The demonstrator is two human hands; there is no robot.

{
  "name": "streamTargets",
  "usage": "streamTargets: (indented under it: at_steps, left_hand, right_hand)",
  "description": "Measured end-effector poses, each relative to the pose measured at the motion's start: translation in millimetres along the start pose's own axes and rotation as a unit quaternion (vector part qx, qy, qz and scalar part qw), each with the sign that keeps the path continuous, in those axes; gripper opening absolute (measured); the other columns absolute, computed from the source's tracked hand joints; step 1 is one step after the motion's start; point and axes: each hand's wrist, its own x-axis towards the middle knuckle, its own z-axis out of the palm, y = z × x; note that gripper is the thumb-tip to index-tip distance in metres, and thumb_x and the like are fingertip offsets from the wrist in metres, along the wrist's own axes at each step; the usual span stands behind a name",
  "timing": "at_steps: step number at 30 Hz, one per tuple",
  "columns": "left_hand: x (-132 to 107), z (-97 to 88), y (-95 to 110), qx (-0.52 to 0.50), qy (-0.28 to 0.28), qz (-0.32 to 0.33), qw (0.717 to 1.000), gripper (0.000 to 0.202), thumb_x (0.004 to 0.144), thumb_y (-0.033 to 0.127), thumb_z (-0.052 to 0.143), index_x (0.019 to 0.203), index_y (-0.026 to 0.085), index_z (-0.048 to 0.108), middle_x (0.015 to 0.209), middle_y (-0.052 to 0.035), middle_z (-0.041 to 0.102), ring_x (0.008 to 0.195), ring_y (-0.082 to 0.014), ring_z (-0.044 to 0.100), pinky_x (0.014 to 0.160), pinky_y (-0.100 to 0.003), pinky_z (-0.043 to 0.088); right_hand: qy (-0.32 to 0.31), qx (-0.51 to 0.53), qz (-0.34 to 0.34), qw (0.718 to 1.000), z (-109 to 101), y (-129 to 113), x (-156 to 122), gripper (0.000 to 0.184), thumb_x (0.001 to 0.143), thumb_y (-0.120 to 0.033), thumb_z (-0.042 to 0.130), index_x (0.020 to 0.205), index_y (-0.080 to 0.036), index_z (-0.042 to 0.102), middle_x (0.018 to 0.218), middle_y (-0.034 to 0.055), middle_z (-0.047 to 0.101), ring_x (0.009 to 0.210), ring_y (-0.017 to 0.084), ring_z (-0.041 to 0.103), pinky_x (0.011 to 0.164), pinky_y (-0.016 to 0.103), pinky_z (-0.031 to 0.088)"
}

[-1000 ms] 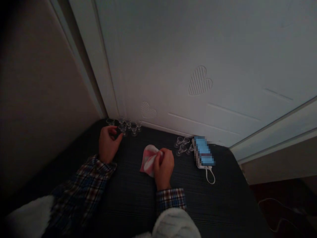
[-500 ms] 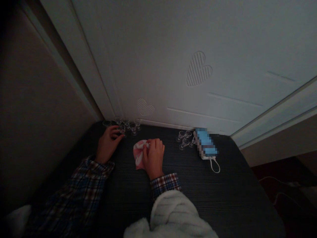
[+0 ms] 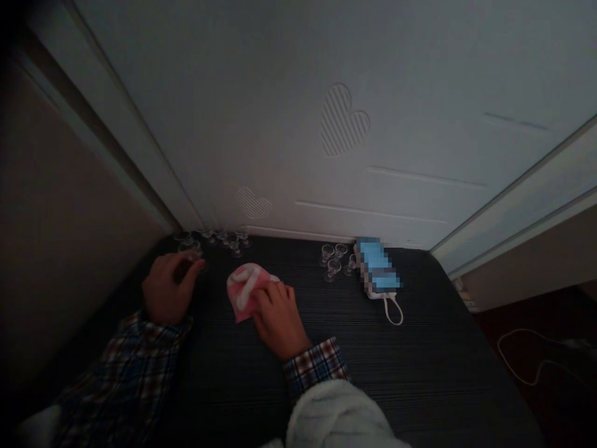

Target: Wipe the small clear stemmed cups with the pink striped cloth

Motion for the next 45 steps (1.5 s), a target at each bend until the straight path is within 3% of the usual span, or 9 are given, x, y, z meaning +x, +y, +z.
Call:
streamTargets:
  at_steps: [4, 7, 9, 12, 15, 19, 25, 33, 45]
  left_hand:
    - [-11, 5.9, 24, -0.043, -0.036, 0.009, 0.998, 0.019, 0.085, 0.037, 0.054, 0.095, 0.021, 0.059, 0.095, -0.0041, 0.062, 0.092, -0.0205, 0.056, 0.085, -0.034, 0.044]
    - [-22, 17.4, 47, -0.082, -0.085, -0.005, 0.993, 0.019, 0.087, 0.035, 0.050, 0.095, 0.020, 0.059, 0.095, -0.0039, 0.061, 0.090, -0.0182, 0.057, 0.082, -0.030, 0.045]
    - [-26, 25.9, 61, -0.107, -0.122, -0.002, 0.987, 0.020, 0.089, 0.033, 0.049, 0.100, 0.020, 0.058, 0.096, -0.0039, 0.060, 0.090, -0.0169, 0.057, 0.082, -0.029, 0.044]
    - [-28, 34.8, 71, -0.145, -0.165, 0.016, 0.975, 0.021, 0.089, 0.032, 0.049, 0.104, 0.020, 0.057, 0.099, -0.0044, 0.061, 0.094, -0.0166, 0.057, 0.084, -0.028, 0.044]
    - [-25, 35.4, 70, -0.141, -0.147, -0.001, 0.979, 0.020, 0.088, 0.032, 0.050, 0.101, 0.019, 0.059, 0.095, -0.0039, 0.061, 0.089, -0.0160, 0.057, 0.082, -0.028, 0.045]
    - [-22, 28.1, 63, -0.120, -0.095, 0.015, 0.988, 0.019, 0.086, 0.032, 0.055, 0.098, 0.018, 0.060, 0.090, -0.0031, 0.062, 0.083, -0.0157, 0.057, 0.077, -0.028, 0.045]
    - [-29, 21.3, 75, -0.086, -0.122, 0.205, 0.967, 0.018, 0.085, 0.024, 0.058, 0.101, 0.018, 0.063, 0.083, -0.0048, 0.063, 0.084, -0.0183, 0.054, 0.077, -0.033, 0.044]
    - [-44, 22.7, 81, -0.082, -0.158, 0.258, 0.950, 0.023, 0.085, 0.026, 0.057, 0.106, 0.019, 0.062, 0.098, -0.0071, 0.066, 0.095, -0.0214, 0.055, 0.084, -0.037, 0.044]
    - [-44, 35.4, 83, -0.057, -0.168, 0.168, 0.970, 0.023, 0.089, 0.033, 0.050, 0.100, 0.018, 0.064, 0.101, -0.0056, 0.066, 0.096, -0.0208, 0.055, 0.088, -0.036, 0.044]
  right_hand:
    - [0.025, 0.030, 0.048, 0.998, -3, 5, 2, 0.016, 0.087, -0.023, 0.050, 0.102, -0.021, 0.056, 0.108, 0.0052, 0.056, 0.100, 0.019, 0.047, 0.085, 0.035, 0.042]
    - [0.022, 0.049, 0.040, 0.998, -5, 6, 2, 0.037, 0.081, -0.030, 0.060, 0.116, -0.022, 0.052, 0.120, 0.0065, 0.052, 0.108, 0.022, 0.045, 0.089, 0.039, 0.043]
    - [0.022, 0.048, 0.038, 0.998, -3, 8, 2, 0.041, 0.080, -0.024, 0.059, 0.120, -0.022, 0.050, 0.123, 0.0072, 0.051, 0.110, 0.023, 0.044, 0.089, 0.039, 0.044]
    - [0.036, 0.054, 0.060, 0.996, -1, 12, 3, 0.030, 0.082, -0.012, 0.049, 0.110, -0.020, 0.055, 0.114, 0.0068, 0.055, 0.104, 0.020, 0.047, 0.088, 0.036, 0.043]
    - [0.088, 0.094, 0.123, 0.984, -5, 18, 5, 0.019, 0.086, -0.014, 0.042, 0.094, -0.018, 0.059, 0.097, 0.0050, 0.058, 0.094, 0.017, 0.050, 0.084, 0.031, 0.042]
    - [0.197, 0.188, 0.230, 0.934, -15, 26, 6, 0.020, 0.090, -0.027, 0.041, 0.082, -0.017, 0.056, 0.079, 0.0002, 0.056, 0.075, 0.011, 0.050, 0.069, 0.024, 0.038]
    - [0.320, 0.273, 0.376, 0.826, -14, 35, 2, 0.032, 0.086, -0.044, 0.046, 0.071, -0.016, 0.049, 0.063, -0.0050, 0.045, 0.059, 0.007, 0.040, 0.056, 0.021, 0.032]
    - [0.276, 0.137, 0.279, 0.909, -7, 21, 6, 0.022, 0.084, -0.032, 0.050, 0.069, -0.017, 0.043, 0.064, -0.0058, 0.043, 0.061, 0.007, 0.040, 0.061, 0.020, 0.030]
    - [0.283, 0.143, 0.180, 0.931, -6, 22, -2, 0.013, 0.085, -0.028, 0.047, 0.087, -0.016, 0.053, 0.080, -0.0007, 0.055, 0.072, 0.010, 0.050, 0.071, 0.023, 0.038]
